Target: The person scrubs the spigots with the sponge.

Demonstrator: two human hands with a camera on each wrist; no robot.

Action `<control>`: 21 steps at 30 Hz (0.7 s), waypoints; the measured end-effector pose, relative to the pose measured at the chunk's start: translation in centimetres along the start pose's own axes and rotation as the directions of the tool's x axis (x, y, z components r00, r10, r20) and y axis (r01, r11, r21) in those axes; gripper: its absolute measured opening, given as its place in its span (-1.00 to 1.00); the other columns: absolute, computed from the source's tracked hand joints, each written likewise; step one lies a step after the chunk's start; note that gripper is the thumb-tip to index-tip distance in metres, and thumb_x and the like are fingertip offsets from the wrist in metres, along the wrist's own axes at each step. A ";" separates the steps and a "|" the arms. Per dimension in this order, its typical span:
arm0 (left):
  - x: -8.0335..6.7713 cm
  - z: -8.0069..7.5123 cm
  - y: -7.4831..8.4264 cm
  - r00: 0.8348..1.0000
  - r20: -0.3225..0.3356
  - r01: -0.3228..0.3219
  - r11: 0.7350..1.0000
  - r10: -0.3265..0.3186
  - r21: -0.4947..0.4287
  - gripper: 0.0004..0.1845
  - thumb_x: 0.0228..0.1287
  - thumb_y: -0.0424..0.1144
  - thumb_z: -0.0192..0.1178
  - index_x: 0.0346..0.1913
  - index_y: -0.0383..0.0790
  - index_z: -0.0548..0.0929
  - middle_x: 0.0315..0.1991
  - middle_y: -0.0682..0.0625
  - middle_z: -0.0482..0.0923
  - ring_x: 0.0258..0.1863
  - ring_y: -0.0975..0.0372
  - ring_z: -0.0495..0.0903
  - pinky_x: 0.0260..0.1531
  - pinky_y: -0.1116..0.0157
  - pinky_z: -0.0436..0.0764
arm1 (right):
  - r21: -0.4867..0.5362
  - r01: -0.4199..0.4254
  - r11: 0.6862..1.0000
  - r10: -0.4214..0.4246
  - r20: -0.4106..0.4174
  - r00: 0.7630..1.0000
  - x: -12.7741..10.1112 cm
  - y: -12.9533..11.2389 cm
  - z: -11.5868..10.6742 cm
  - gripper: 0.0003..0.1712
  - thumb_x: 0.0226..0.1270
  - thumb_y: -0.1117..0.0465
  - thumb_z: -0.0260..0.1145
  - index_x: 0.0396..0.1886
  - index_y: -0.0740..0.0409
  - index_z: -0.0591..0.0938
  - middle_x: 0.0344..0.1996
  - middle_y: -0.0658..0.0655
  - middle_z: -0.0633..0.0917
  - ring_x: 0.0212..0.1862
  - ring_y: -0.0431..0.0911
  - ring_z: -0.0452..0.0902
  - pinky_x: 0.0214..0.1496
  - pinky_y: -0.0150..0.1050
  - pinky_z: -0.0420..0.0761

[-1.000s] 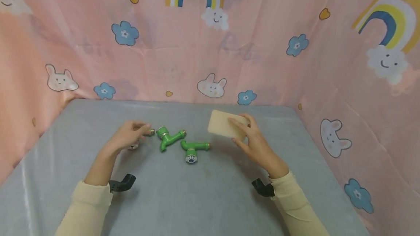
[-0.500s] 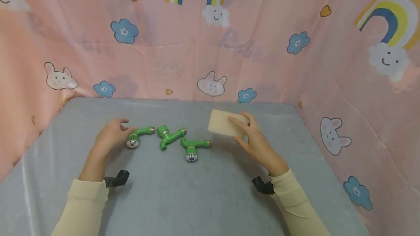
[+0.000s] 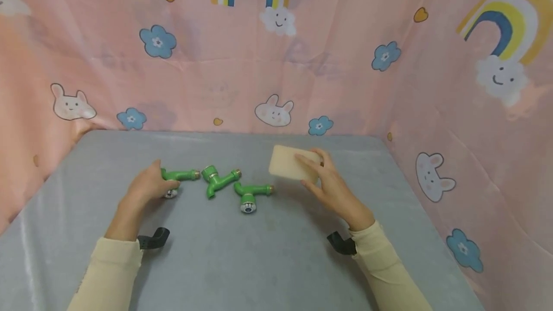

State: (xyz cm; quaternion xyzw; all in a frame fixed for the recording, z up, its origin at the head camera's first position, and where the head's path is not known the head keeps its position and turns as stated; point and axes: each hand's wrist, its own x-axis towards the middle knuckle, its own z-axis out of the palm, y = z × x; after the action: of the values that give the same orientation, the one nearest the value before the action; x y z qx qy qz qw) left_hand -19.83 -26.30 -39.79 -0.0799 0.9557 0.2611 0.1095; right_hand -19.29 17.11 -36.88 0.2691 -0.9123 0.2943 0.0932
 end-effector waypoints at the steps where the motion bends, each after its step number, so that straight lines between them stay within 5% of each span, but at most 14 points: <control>1: 0.0 0.0 0.0 1.000 -0.005 -0.003 1.000 0.003 -0.012 -0.02 0.28 -0.09 0.23 0.49 -0.66 -0.02 0.22 -0.62 0.35 -0.07 -0.19 0.48 -0.06 -0.04 0.57 | 0.003 -0.002 1.000 0.002 0.001 1.000 0.0 0.0 0.0 -0.30 0.33 0.35 0.40 0.46 0.08 0.44 0.44 0.42 0.20 0.24 0.28 0.43 0.13 0.18 0.62; 6: -0.1 -0.4 -0.1 0.999 -0.035 -0.030 0.994 0.027 -0.102 -0.16 0.26 -0.13 0.23 0.37 -0.68 0.17 -0.05 -0.47 0.48 -0.28 -0.03 0.55 -0.30 0.20 0.58 | 0.010 -0.005 1.000 0.005 -0.006 1.000 0.1 -0.1 -0.1 -0.30 0.33 0.34 0.41 0.46 0.08 0.45 0.45 0.42 0.20 0.28 0.29 0.41 0.20 0.21 0.58; 13: -0.2 -1.4 0.5 0.995 -0.062 -0.083 0.976 0.072 -0.200 -0.02 0.35 -0.11 0.26 0.54 -0.46 -0.12 0.13 -0.61 0.48 -0.23 -0.05 0.70 -0.25 0.14 0.63 | 0.018 0.025 1.000 -0.024 -0.039 0.999 0.4 -0.2 -0.1 -0.29 0.33 0.35 0.41 0.46 0.09 0.44 0.44 0.43 0.23 0.27 0.27 0.42 0.25 0.22 0.55; 17: -0.6 -1.4 1.2 0.982 -0.178 -0.104 0.973 0.067 -0.205 -0.06 0.37 -0.11 0.26 0.55 -0.37 -0.10 0.07 -0.57 0.53 -0.22 -0.12 0.68 -0.37 0.20 0.59 | 0.027 0.021 0.999 -0.020 -0.049 0.999 0.2 -0.1 -0.1 -0.29 0.32 0.37 0.41 0.46 0.11 0.44 0.43 0.43 0.22 0.26 0.26 0.43 0.26 0.23 0.54; 21: -1.1 -1.4 2.3 0.964 -0.258 -0.135 0.955 0.065 -0.264 -0.05 0.39 -0.14 0.27 0.60 -0.23 -0.13 0.22 -0.63 0.43 0.08 -0.34 0.59 -0.18 -0.06 0.66 | 0.025 0.023 0.999 -0.021 -0.058 0.998 0.1 -0.2 -0.2 -0.29 0.32 0.37 0.41 0.46 0.10 0.44 0.44 0.43 0.22 0.25 0.27 0.43 0.25 0.24 0.54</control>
State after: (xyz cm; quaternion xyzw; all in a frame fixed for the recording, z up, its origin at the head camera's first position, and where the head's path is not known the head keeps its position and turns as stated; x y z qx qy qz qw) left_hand -19.44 -24.94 -37.26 -0.0777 0.9183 0.3865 -0.0360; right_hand -19.24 17.02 -36.60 0.2718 -0.9023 0.3126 0.1190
